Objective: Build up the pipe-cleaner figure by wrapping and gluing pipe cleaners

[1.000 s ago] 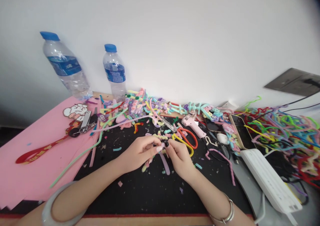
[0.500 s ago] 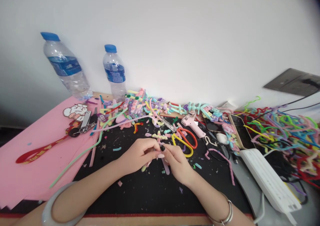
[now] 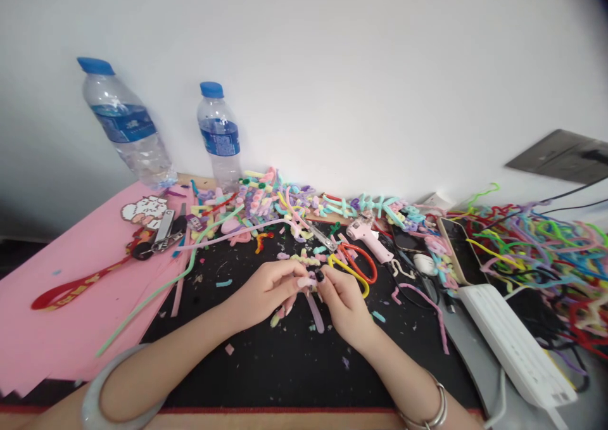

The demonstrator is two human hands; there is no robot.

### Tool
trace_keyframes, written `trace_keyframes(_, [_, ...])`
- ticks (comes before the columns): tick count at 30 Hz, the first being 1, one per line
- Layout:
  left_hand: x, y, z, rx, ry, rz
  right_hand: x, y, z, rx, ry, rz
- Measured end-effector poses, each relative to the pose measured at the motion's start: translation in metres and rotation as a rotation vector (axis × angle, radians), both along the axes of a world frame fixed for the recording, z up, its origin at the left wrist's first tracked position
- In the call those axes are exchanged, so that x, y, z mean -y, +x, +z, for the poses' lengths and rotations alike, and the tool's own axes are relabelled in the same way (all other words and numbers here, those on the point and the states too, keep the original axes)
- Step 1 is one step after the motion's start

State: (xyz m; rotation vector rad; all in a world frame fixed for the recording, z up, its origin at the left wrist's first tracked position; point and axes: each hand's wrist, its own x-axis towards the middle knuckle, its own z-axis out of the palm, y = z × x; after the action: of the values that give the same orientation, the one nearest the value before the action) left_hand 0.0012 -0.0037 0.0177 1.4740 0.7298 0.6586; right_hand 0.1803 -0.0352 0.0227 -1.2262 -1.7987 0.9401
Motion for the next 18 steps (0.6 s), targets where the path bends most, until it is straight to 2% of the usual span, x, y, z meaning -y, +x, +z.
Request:
trace_keyframes(11, [0.0003, 0.0004, 0.0014, 0.009, -0.067, -0.027, 0.0009, 0.0005, 0.002, 0.028, 0.032, 0.015])
trace_keyframes(15, [-0.0009, 0.0004, 0.0046, -0.051, -0.023, -0.036, 0.0004, 0.001, 0.0018, 0.106, 0.132, -0.027])
trace_keyframes(18, [0.0002, 0.0008, 0.0059, -0.131, 0.069, -0.026, 0.0012, 0.0006, 0.0019, 0.211, 0.223, -0.031])
